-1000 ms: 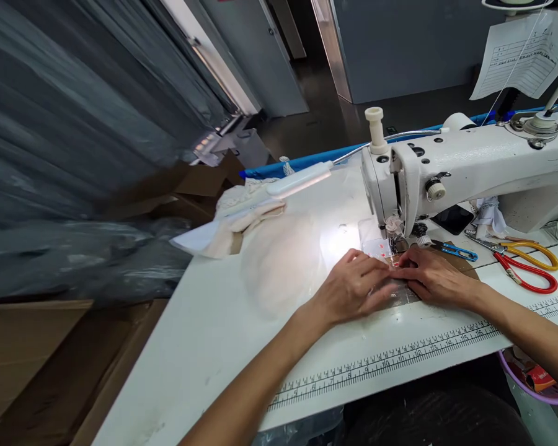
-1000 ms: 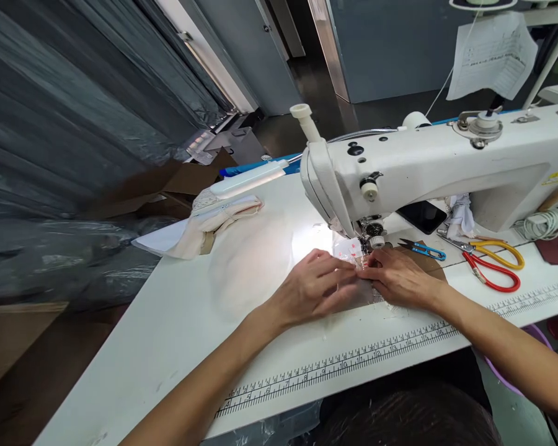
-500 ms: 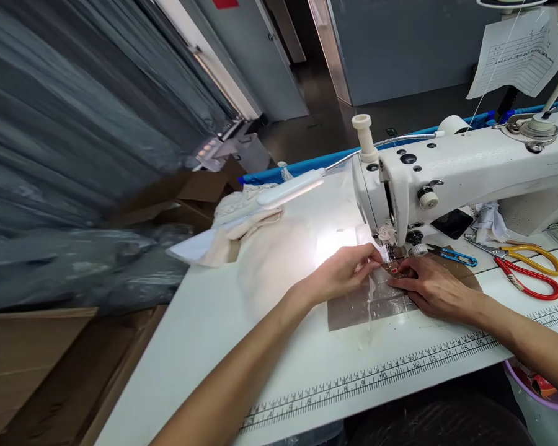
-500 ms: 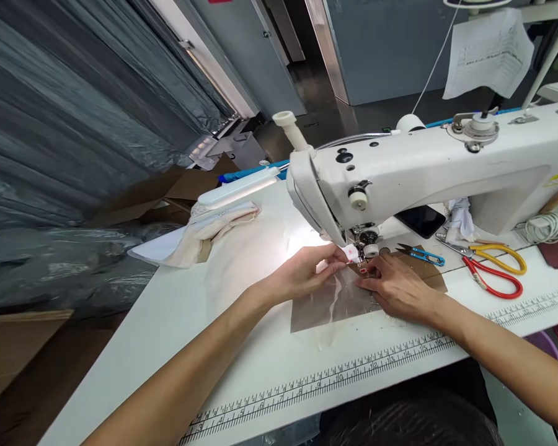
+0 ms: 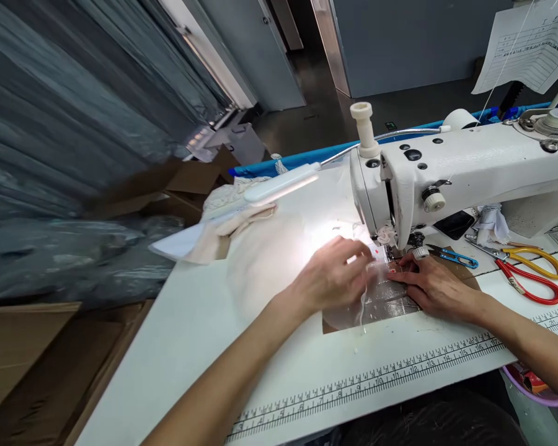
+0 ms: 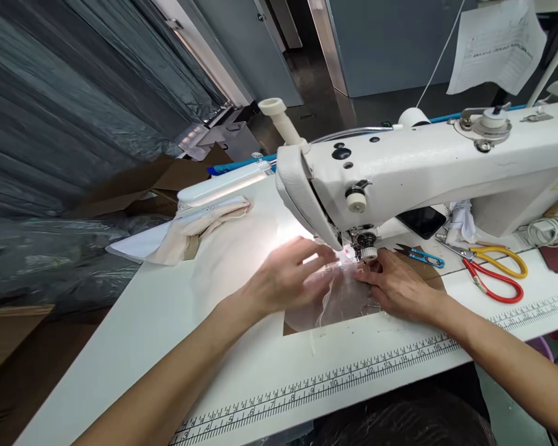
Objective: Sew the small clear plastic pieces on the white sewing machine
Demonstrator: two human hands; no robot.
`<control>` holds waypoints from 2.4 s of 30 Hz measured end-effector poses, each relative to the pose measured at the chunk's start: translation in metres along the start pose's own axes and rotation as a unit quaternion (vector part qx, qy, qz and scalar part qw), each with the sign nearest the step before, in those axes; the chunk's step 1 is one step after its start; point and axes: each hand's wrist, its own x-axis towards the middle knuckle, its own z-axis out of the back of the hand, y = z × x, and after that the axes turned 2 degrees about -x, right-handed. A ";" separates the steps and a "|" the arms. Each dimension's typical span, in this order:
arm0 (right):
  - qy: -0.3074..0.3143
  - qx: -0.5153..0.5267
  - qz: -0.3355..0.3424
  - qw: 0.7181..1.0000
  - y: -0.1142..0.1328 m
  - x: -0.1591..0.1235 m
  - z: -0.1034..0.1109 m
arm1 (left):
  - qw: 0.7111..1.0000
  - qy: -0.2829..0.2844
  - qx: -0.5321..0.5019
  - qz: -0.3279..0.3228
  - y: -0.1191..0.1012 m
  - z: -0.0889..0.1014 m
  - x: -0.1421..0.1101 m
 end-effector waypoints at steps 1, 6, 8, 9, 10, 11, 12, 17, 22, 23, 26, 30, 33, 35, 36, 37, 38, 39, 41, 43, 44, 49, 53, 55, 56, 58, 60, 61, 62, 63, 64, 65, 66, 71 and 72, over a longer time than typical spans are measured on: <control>-0.001 0.003 -0.004 1.000 0.000 0.000 0.000 | 0.998 0.022 -0.061 -0.018 -0.011 0.004 -0.003; -0.021 0.008 -0.003 1.000 0.000 0.000 0.001 | 0.993 0.070 -0.095 -0.021 -0.047 -0.002 -0.016; -0.027 0.009 -0.004 1.000 0.000 0.000 0.000 | 0.998 0.046 -0.045 -0.020 -0.051 -0.010 -0.018; -0.028 0.009 -0.007 1.000 0.000 -0.001 0.000 | 0.999 0.034 -0.024 -0.019 -0.052 -0.014 -0.019; -0.027 0.009 -0.009 1.000 0.001 -0.001 0.000 | 1.000 0.023 -0.008 -0.019 -0.054 -0.016 -0.020; -0.027 0.009 -0.009 1.000 0.001 -0.001 0.000 | 1.000 0.013 0.003 -0.018 -0.055 -0.018 -0.020; -0.029 0.009 -0.009 0.999 0.001 -0.001 0.000 | 1.000 0.005 0.008 -0.016 -0.056 -0.019 -0.020; -0.026 0.022 -0.001 0.999 0.000 -0.002 0.003 | 1.000 -0.008 0.004 -0.012 -0.057 -0.018 -0.018; -0.012 0.059 -0.012 0.998 -0.002 -0.003 0.005 | 0.999 -0.024 0.018 -0.026 -0.055 -0.020 -0.018; -0.012 0.064 -0.016 0.998 -0.002 -0.003 0.006 | 0.999 -0.029 0.019 -0.026 -0.055 -0.020 -0.018; -0.018 0.071 -0.018 0.997 -0.004 -0.003 0.009 | 0.999 -0.043 0.011 -0.022 -0.055 -0.020 -0.017; -0.012 0.088 -0.016 0.996 -0.005 -0.004 0.016 | 0.996 -0.082 -0.015 0.011 -0.054 -0.020 -0.017; 0.017 0.085 0.012 0.996 0.002 -0.006 0.020 | 0.993 -0.106 -0.034 0.029 -0.052 -0.022 -0.018; 0.035 0.055 0.035 0.997 0.007 -0.006 0.021 | 0.992 -0.114 -0.039 0.032 -0.052 -0.023 -0.019; 0.041 0.038 0.041 0.998 0.009 -0.006 0.020 | 0.992 -0.117 -0.039 0.031 -0.052 -0.024 -0.019; 0.048 0.025 0.045 0.998 0.011 -0.005 0.020 | 0.992 -0.118 -0.039 0.028 -0.051 -0.025 -0.019; 0.053 0.019 0.047 0.997 0.012 -0.005 0.019 | 0.992 -0.118 -0.040 0.025 -0.051 -0.026 -0.019; 0.057 0.020 0.048 0.997 0.012 -0.005 0.019 | 0.992 -0.115 -0.042 0.021 -0.051 -0.026 -0.019; 0.061 0.028 0.049 0.997 0.012 -0.005 0.017 | 0.994 -0.104 -0.046 0.010 -0.051 -0.027 -0.019; 0.059 0.030 0.049 0.997 0.010 -0.005 0.016 | 0.995 -0.088 -0.045 0.000 -0.051 -0.027 -0.019; 0.058 0.031 0.049 0.997 0.010 -0.006 0.016 | 0.996 -0.079 -0.043 -0.003 -0.051 -0.026 -0.019; 0.051 0.082 0.036 0.995 0.002 -0.006 0.019 | 0.999 -0.035 -0.031 -0.001 -0.052 -0.023 -0.019; 0.030 0.088 -0.005 0.996 -0.004 -0.005 0.018 | 0.999 -0.027 -0.003 -0.017 -0.052 -0.023 -0.020; 0.023 0.053 -0.004 0.998 -0.005 -0.005 0.015 | 0.999 -0.032 0.007 -0.026 -0.051 -0.023 -0.021; 0.020 0.036 0.000 0.999 -0.005 -0.005 0.013 | 0.999 -0.035 0.011 -0.030 -0.051 -0.024 -0.021; 0.016 0.011 0.009 1.000 -0.004 -0.005 0.009 | 0.998 -0.043 0.019 -0.036 -0.051 -0.024 -0.021; 0.014 -0.007 0.018 1.000 -0.002 -0.005 0.007 | 0.998 -0.048 0.029 -0.040 -0.052 -0.023 -0.020; 0.014 -0.015 0.022 1.000 -0.002 -0.005 0.006 | 0.997 -0.050 0.034 -0.041 -0.052 -0.023 -0.020; 0.014 -0.023 0.025 0.999 -0.001 -0.005 0.006 | 0.997 -0.051 0.037 -0.041 -0.053 -0.022 -0.019; 0.016 -0.032 0.027 0.999 0.000 -0.005 0.007 | 0.997 -0.054 0.038 -0.040 -0.053 -0.022 -0.018; 0.018 -0.043 0.027 0.999 0.001 -0.005 0.007 | 0.997 -0.056 0.039 -0.040 -0.054 -0.021 -0.018; 0.021 -0.055 0.026 0.998 0.001 -0.004 0.007 | 0.997 -0.058 0.039 -0.040 -0.054 -0.021 -0.017; 0.024 -0.067 0.025 0.997 0.002 -0.004 0.008 | 0.997 -0.060 0.037 -0.041 -0.054 -0.021 -0.017; 0.042 -0.105 0.015 0.993 0.009 0.000 0.007 | 0.996 -0.065 0.032 -0.050 -0.053 -0.021 -0.017; 0.043 -0.110 0.012 0.993 0.010 0.000 0.007 | 0.996 -0.065 0.034 -0.050 -0.053 -0.021 -0.017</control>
